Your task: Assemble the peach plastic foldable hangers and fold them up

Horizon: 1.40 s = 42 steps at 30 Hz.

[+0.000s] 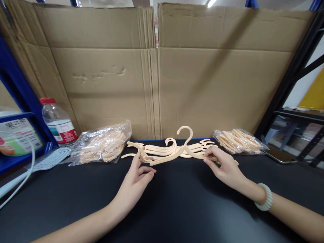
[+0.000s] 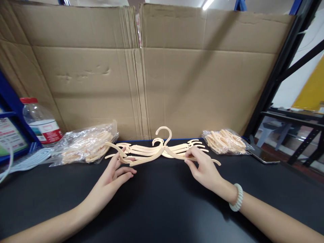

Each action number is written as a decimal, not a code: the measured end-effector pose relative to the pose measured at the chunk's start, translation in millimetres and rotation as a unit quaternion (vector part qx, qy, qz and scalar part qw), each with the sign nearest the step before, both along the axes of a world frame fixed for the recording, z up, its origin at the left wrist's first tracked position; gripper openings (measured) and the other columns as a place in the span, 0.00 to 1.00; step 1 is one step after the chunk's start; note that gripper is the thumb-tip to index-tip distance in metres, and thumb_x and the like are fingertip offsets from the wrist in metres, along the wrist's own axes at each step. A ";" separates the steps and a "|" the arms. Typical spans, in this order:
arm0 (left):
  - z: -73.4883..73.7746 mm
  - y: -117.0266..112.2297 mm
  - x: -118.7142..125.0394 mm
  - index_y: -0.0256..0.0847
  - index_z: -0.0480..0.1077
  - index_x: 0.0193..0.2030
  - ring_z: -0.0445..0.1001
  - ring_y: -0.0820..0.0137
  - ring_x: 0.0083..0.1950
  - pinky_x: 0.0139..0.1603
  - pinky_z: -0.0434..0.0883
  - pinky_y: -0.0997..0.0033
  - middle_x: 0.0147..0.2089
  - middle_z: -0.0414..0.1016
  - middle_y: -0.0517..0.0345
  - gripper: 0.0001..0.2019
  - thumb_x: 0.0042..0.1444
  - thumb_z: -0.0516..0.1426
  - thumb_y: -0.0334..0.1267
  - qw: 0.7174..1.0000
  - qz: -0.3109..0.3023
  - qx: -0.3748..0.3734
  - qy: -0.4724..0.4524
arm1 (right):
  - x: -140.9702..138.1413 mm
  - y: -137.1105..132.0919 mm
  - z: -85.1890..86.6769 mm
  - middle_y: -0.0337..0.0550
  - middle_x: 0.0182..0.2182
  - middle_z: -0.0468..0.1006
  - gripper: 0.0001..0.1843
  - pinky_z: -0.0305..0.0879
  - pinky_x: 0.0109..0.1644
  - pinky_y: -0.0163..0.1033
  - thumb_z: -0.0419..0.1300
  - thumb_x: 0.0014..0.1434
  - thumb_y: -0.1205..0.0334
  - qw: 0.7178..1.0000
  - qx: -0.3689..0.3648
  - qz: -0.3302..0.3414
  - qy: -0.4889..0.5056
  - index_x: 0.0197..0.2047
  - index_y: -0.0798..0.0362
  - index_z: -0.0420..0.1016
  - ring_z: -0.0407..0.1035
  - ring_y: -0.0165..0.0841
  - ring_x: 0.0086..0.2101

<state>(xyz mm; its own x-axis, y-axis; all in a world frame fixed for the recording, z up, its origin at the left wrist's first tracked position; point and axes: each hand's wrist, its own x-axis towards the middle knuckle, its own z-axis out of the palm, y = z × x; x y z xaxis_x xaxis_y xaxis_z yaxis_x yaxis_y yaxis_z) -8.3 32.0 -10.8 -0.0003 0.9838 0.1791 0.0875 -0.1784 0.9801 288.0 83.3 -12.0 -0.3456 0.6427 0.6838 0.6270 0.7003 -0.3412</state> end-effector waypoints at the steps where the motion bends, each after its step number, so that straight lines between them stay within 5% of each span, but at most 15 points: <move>1: -0.5 0.0 -0.1 0.45 0.45 0.64 0.73 0.67 0.44 0.53 0.68 0.61 0.54 0.63 0.52 0.37 0.51 0.59 0.42 1.000 -0.007 -0.003 -0.001 | -0.6 -0.3 -0.3 0.41 0.31 0.72 0.03 0.65 0.34 0.38 0.53 0.62 0.66 1.000 -0.002 0.006 -0.002 0.36 0.50 0.65 0.67 0.33 0.30; 8: -3.8 1.4 -1.9 0.48 0.44 0.70 0.72 0.68 0.43 0.52 0.68 0.62 0.53 0.67 0.53 0.40 0.53 0.59 0.40 0.999 -0.043 0.001 0.022 | -2.4 -3.4 0.6 0.39 0.30 0.71 0.03 0.64 0.31 0.35 0.54 0.62 0.68 1.000 -0.005 0.019 -0.008 0.36 0.51 0.65 0.66 0.31 0.28; 17: 2.1 -0.3 -1.4 0.41 0.57 0.64 0.73 0.67 0.37 0.47 0.70 0.63 0.45 0.75 0.51 0.29 0.56 0.57 0.43 0.995 -0.043 0.008 0.090 | -4.5 -5.3 0.0 0.42 0.32 0.74 0.02 0.67 0.31 0.35 0.54 0.63 0.66 1.000 0.009 0.017 -0.009 0.39 0.50 0.66 0.69 0.32 0.30; 22: 2.4 2.6 -1.6 0.38 0.69 0.44 0.71 0.68 0.32 0.36 0.70 0.68 0.36 0.75 0.54 0.13 0.60 0.53 0.46 0.992 -0.028 0.040 0.112 | -2.5 -0.3 -4.0 0.44 0.38 0.77 0.07 0.72 0.39 0.40 0.53 0.64 0.67 0.998 0.032 0.028 -0.040 0.45 0.50 0.69 0.73 0.36 0.37; 26: 1.1 5.4 -4.0 0.39 0.69 0.32 0.70 0.69 0.31 0.33 0.68 0.70 0.32 0.73 0.55 0.15 0.62 0.52 0.48 0.990 -0.032 0.057 0.126 | -0.7 0.7 -2.9 0.47 0.43 0.77 0.15 0.70 0.49 0.45 0.51 0.65 0.71 0.990 0.096 0.040 -0.098 0.51 0.50 0.70 0.71 0.38 0.44; 34: 1.3 5.6 -4.2 0.39 0.69 0.32 0.70 0.69 0.30 0.33 0.67 0.70 0.31 0.73 0.56 0.15 0.62 0.52 0.48 0.993 -0.037 0.042 0.106 | -0.4 -9.1 10.2 0.45 0.30 0.78 0.11 0.63 0.36 0.43 0.53 0.64 0.72 0.950 0.225 -0.090 -0.198 0.45 0.55 0.75 0.63 0.38 0.32; 42: 2.2 3.7 -3.5 0.39 0.69 0.30 0.69 0.69 0.30 0.33 0.67 0.70 0.30 0.73 0.56 0.17 0.61 0.52 0.49 0.993 -0.040 0.040 0.101 | 2.8 -13.4 12.0 0.44 0.41 0.81 0.15 0.62 0.37 0.44 0.51 0.65 0.73 0.917 0.281 -0.158 -0.235 0.49 0.53 0.75 0.63 0.39 0.35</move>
<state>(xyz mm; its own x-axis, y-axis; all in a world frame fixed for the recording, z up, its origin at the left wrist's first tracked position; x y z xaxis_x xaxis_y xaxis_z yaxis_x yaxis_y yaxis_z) -11.8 35.7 -8.6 0.1217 0.9620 0.2444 0.2638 -0.2688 0.9264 290.9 69.9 0.0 -0.5440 0.3536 0.7609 0.8144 0.4407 0.3775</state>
